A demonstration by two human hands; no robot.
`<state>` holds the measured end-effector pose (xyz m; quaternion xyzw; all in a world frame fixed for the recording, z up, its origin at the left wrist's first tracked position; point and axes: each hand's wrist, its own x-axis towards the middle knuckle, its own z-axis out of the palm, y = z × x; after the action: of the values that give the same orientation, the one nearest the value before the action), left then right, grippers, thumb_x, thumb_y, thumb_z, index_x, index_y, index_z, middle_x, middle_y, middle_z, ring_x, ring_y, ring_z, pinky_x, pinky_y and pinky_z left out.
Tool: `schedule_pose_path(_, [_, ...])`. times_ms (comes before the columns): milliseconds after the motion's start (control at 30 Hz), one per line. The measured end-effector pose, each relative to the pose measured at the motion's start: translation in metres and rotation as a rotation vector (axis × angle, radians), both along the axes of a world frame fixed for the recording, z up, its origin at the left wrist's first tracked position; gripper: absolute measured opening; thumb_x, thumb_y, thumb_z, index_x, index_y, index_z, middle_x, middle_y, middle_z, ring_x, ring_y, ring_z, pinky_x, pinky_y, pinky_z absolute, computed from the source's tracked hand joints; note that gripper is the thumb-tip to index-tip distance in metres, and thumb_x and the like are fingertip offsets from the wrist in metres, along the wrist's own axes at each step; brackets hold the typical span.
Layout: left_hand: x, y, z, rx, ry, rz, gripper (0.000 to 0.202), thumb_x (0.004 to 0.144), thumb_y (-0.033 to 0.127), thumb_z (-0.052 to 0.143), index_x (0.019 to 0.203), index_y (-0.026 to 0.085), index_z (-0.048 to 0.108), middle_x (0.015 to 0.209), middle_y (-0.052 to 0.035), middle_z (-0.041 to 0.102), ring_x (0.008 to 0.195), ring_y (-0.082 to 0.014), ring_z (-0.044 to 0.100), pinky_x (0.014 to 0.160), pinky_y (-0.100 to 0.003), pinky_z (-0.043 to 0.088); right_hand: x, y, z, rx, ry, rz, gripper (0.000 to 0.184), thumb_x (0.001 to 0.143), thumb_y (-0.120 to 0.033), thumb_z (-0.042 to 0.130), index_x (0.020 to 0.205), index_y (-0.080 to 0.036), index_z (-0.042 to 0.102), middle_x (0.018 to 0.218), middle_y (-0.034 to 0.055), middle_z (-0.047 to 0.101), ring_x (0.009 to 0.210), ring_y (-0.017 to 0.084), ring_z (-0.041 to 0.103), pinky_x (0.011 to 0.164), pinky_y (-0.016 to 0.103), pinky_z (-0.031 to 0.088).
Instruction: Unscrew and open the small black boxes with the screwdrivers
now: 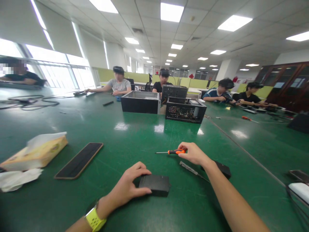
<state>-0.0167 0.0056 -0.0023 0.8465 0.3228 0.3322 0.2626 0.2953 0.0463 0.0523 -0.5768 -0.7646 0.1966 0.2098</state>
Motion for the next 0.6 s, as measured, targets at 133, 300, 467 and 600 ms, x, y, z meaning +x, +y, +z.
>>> schedule_pose_path(133, [0.0, -0.001, -0.001, 0.003, 0.003, 0.001, 0.045, 0.069, 0.045, 0.081, 0.104, 0.02, 0.068, 0.098, -0.0058, 0.059, 0.091, -0.0224, 0.058, 0.08, -0.032, 0.048, 0.004, 0.003, -0.024, -0.012, -0.067, -0.011, 0.015, 0.076, -0.028, 0.064, 0.086, -0.017, 0.069, 0.08, 0.0039, 0.069, 0.075, 0.02, 0.062, 0.073, 0.032, 0.046])
schedule_pose_path(300, [0.0, -0.002, -0.001, -0.014, 0.003, 0.009, 0.05, 0.069, 0.045, 0.082, 0.109, 0.02, 0.067, 0.102, -0.0064, 0.057, 0.093, -0.0229, 0.058, 0.083, -0.033, 0.049, 0.008, -0.015, -0.035, 0.069, -0.118, -0.122, 0.033, 0.084, -0.045, 0.058, 0.1, -0.017, 0.063, 0.095, 0.01, 0.067, 0.084, 0.024, 0.061, 0.077, 0.037, 0.046])
schedule_pose_path(467, [0.001, -0.002, 0.002, -0.027, 0.036, -0.005, 0.045, 0.07, 0.045, 0.08, 0.106, 0.021, 0.068, 0.099, -0.0049, 0.056, 0.092, -0.0221, 0.057, 0.082, -0.032, 0.048, 0.005, -0.044, -0.04, 0.098, -0.181, -0.117, 0.036, 0.081, -0.054, 0.062, 0.088, -0.019, 0.063, 0.089, 0.009, 0.065, 0.082, 0.025, 0.059, 0.074, 0.038, 0.046])
schedule_pose_path(600, [0.0, -0.002, 0.002, -0.008, 0.036, -0.012, 0.043, 0.073, 0.044, 0.079, 0.106, 0.02, 0.068, 0.1, -0.0054, 0.056, 0.092, -0.0219, 0.057, 0.082, -0.031, 0.047, -0.001, -0.051, -0.037, 0.057, -0.121, -0.052, 0.024, 0.082, -0.043, 0.063, 0.088, -0.02, 0.069, 0.085, 0.0072, 0.068, 0.079, 0.025, 0.062, 0.075, 0.037, 0.046])
